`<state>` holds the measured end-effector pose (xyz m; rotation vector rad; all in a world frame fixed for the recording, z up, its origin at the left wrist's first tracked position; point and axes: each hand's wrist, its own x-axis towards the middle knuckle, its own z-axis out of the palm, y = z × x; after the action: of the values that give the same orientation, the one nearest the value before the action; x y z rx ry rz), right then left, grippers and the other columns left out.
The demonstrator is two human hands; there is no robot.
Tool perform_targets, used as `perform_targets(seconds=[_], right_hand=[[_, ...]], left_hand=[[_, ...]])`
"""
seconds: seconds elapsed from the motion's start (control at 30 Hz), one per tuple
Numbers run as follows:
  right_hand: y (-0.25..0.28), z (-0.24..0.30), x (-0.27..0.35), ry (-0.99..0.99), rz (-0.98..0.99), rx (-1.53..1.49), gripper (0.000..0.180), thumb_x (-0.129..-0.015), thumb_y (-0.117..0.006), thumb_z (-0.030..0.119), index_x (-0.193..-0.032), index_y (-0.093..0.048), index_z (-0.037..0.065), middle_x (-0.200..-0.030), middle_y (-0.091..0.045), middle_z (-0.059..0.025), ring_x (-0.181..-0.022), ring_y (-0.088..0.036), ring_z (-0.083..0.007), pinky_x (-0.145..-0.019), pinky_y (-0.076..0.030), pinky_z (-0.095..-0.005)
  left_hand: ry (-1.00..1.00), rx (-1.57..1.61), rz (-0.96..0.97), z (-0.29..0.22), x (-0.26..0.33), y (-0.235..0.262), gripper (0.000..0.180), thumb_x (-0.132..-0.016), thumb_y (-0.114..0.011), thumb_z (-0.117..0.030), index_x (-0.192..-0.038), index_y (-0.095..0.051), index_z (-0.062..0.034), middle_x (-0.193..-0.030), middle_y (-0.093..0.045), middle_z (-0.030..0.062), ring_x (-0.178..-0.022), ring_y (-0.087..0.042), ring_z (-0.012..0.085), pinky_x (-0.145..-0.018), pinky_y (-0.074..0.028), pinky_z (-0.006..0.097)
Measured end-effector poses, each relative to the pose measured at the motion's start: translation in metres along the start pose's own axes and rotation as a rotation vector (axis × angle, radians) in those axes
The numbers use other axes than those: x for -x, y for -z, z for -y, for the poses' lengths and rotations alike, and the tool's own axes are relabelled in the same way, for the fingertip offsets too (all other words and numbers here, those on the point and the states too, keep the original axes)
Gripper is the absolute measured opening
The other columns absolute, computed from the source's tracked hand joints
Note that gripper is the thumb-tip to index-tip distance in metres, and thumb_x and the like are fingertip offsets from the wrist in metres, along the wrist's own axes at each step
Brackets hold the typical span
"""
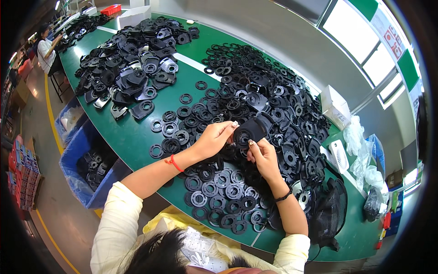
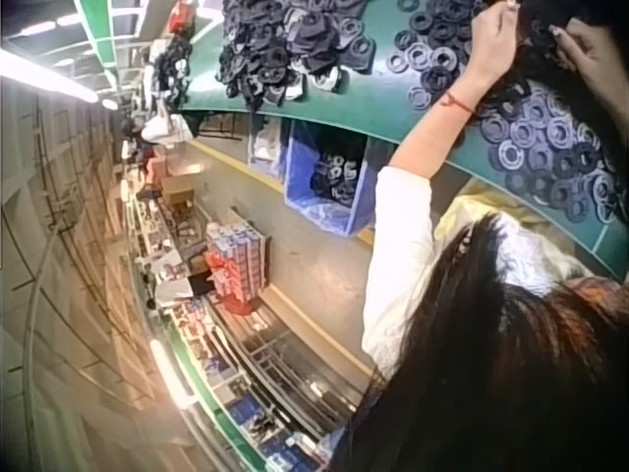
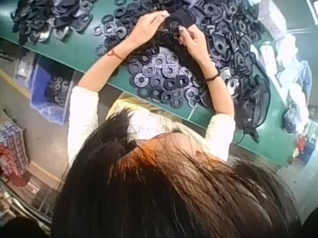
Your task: Inspecting and sorting small black plastic industrial components at a workbench.
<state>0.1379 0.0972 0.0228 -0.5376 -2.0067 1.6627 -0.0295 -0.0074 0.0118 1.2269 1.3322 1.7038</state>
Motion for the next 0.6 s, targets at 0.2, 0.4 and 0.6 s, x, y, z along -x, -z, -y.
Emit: perform_targets(seconds=[0.2, 0.4, 0.6], right_hand=[[0.007, -0.004, -0.001, -0.054, 0.054, 0.016, 0.015, -0.095, -0.052, 0.014, -0.092, -0.057, 0.0, -0.078, -0.053, -0.0013, -0.06, -0.05, -0.0054, -0.054, -0.039, -0.0198], [-0.001, -0.004, 0.0, 0.012, 0.013, -0.036, 0.017, -0.097, -0.049, 0.016, -0.098, -0.057, 0.001, -0.081, -0.056, -0.0011, -0.057, -0.049, -0.0049, -0.05, -0.036, -0.018], [0.0, -0.006, -0.002, -0.011, 0.044, -0.019, 0.013, -0.094, -0.051, 0.011, -0.099, -0.057, 0.0, -0.089, -0.057, -0.0029, -0.06, -0.051, -0.0053, -0.053, -0.039, -0.0187]], left_hand=[[0.019, -0.022, 0.114, -0.008, -0.003, 0.009, 0.021, -0.093, -0.056, -0.016, -0.103, -0.059, 0.0017, -0.078, -0.058, -0.0015, -0.069, -0.052, 0.0038, -0.064, -0.045, 0.021], [-0.034, 0.039, -0.218, -0.019, -0.022, 0.059, 0.018, -0.092, -0.056, -0.015, -0.101, -0.059, 0.0006, -0.087, -0.061, 0.0006, -0.073, -0.057, 0.007, -0.068, -0.048, 0.022], [-0.219, 0.104, -0.744, -0.01, -0.031, 0.159, 0.024, -0.095, -0.053, -0.023, -0.105, -0.059, -0.0016, -0.086, -0.063, 0.0023, -0.079, -0.057, 0.0073, -0.07, -0.045, 0.022]])
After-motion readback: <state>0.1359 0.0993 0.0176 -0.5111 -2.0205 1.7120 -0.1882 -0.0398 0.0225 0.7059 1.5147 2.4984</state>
